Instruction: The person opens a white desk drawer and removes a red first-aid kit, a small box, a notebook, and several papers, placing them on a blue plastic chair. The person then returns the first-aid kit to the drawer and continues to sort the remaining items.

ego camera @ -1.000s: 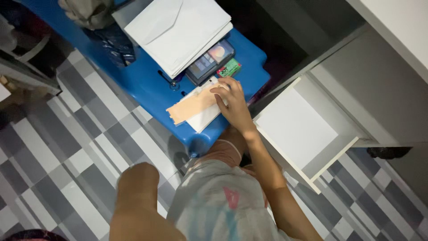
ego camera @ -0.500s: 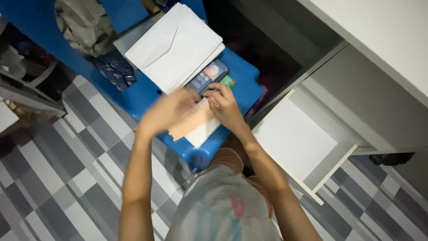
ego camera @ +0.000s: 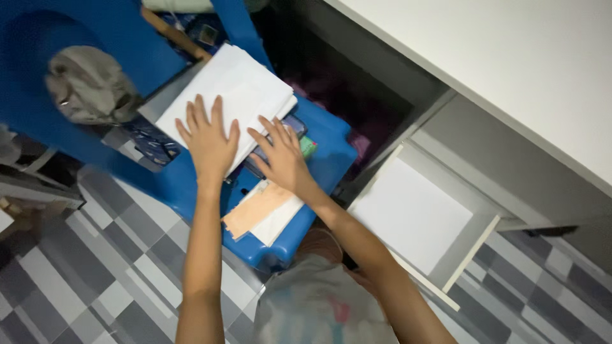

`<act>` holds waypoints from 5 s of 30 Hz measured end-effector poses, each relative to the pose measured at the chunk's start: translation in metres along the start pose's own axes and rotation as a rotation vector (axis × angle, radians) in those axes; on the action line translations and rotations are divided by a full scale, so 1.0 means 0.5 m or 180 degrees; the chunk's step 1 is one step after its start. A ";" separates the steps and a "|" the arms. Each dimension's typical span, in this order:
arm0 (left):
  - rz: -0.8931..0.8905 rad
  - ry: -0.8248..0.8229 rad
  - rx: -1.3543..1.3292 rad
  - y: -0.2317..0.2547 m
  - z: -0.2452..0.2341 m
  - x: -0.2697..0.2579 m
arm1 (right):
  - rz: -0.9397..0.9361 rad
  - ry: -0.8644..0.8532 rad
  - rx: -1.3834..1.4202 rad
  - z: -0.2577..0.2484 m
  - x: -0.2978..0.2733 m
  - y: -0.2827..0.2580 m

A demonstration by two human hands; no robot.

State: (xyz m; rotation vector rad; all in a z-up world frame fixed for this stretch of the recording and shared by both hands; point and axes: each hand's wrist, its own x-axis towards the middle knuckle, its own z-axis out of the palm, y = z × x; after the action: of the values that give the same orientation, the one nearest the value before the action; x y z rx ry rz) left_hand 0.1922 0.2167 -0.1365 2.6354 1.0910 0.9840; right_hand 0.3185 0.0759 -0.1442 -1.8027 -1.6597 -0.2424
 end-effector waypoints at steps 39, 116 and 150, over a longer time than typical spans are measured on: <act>-0.2566 0.0562 -0.3918 -0.169 0.101 -0.062 | 0.2046 -0.0135 0.2765 0.073 0.148 0.292; -0.2787 0.0448 -0.5825 -0.175 0.068 -0.031 | 0.1377 -0.0942 0.1267 0.324 0.250 0.441; -0.1872 0.0680 -0.5392 -0.153 -0.074 -0.177 | 0.2182 0.1138 0.3310 -0.001 0.205 0.420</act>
State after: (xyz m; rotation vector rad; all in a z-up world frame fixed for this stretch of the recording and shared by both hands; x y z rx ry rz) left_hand 0.0778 0.2087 -0.1800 0.8183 0.4677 1.1725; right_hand 0.5340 0.1653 -0.1590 -1.2670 -0.6062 0.4948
